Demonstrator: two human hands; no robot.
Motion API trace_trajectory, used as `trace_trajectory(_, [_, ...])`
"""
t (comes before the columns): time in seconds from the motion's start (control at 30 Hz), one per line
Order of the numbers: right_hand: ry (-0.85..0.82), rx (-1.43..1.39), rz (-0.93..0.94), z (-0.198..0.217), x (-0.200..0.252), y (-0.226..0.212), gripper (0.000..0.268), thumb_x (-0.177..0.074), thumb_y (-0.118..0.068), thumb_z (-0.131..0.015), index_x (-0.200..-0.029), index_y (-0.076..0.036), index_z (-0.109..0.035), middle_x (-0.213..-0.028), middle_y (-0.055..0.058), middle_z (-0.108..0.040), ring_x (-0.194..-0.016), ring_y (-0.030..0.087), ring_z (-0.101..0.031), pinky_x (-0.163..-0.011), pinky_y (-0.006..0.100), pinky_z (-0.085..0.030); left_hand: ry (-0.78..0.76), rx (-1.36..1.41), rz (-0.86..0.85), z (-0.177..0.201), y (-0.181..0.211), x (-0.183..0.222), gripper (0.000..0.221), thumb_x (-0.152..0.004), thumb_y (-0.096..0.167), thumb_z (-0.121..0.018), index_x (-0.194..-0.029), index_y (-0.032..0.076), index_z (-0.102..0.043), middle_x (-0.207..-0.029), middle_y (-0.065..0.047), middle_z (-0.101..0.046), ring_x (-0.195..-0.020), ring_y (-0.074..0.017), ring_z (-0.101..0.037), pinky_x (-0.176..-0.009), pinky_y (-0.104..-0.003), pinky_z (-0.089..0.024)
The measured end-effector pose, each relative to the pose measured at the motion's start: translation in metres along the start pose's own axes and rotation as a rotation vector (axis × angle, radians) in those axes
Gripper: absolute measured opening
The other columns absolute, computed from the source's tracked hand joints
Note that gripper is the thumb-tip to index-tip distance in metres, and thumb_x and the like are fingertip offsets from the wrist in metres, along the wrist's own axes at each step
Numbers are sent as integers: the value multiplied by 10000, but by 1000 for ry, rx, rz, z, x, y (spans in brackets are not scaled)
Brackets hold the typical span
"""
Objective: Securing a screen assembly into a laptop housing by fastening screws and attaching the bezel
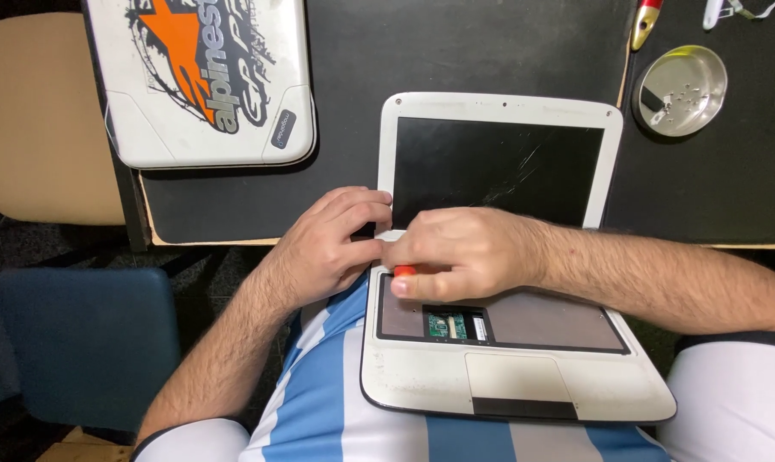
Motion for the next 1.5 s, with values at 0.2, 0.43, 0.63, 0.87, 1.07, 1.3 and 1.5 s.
trace_trajectory(0.2, [53,34,30,6,-4,5,159,-1189,-48,-774,-1335,12,-792,-1067,261,-807,-844,394,-799,-736,516,-708,-8,0,9,3,3,-3,192,-1213,279,-760,-1051,225,-847,-1310,-53,-760,-1459,-325,-760,-1318,-585,-591])
trace_trajectory(0.43, [5,26,-8,-2,10,9,134,-1200,-59,-775,-1309,7,-815,-1081,266,-789,-892,406,-807,-746,516,-705,-19,-8,19,6,3,-6,167,-1202,286,-781,-1058,234,-847,-1310,-48,-759,-1455,-312,-761,-1317,-581,-588])
trace_trajectory(0.63, [22,19,-3,7,-12,2,149,-1209,-52,-754,-1341,10,-787,-1129,281,-809,-918,421,-808,-789,536,-709,-16,-15,15,-1,-3,1,130,-1202,289,-777,-1111,251,-863,-1325,-53,-757,-1457,-319,-758,-1319,-585,-592])
trace_trajectory(0.87, [20,17,-1,-2,9,10,165,-1195,-60,-774,-1355,-23,-780,-1063,243,-764,-877,397,-793,-739,504,-700,-36,-2,9,3,1,-5,166,-1200,275,-773,-1060,234,-852,-1334,-51,-754,-1463,-315,-755,-1322,-585,-583])
trace_trajectory(1.07, [20,-32,-16,-2,8,5,181,-1196,-62,-781,-1369,-11,-778,-1076,256,-788,-883,408,-807,-752,521,-717,-39,2,18,1,-1,-4,171,-1189,267,-786,-1028,247,-840,-1323,-37,-750,-1452,-308,-757,-1319,-584,-584])
trace_trajectory(1.3, [37,-12,-17,-1,1,5,157,-1196,-81,-783,-1331,-2,-793,-1097,264,-814,-898,409,-824,-777,532,-735,-32,-4,9,5,1,-6,172,-1191,225,-775,-1027,220,-827,-1301,-52,-747,-1433,-316,-764,-1308,-581,-596])
trace_trajectory(1.5, [14,-18,-54,-3,11,11,159,-1211,-95,-776,-1351,-19,-790,-1070,263,-771,-867,426,-793,-719,537,-714,-27,-4,-7,9,5,-9,181,-1194,221,-768,-1025,222,-832,-1302,-47,-753,-1423,-312,-772,-1298,-578,-605])
Point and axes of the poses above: each hand's wrist, its own x-axis away from the middle knuckle, its own z-axis out of the back of the hand, y = z × x, the point moved 10 cm from there along -x, towards the middle knuckle
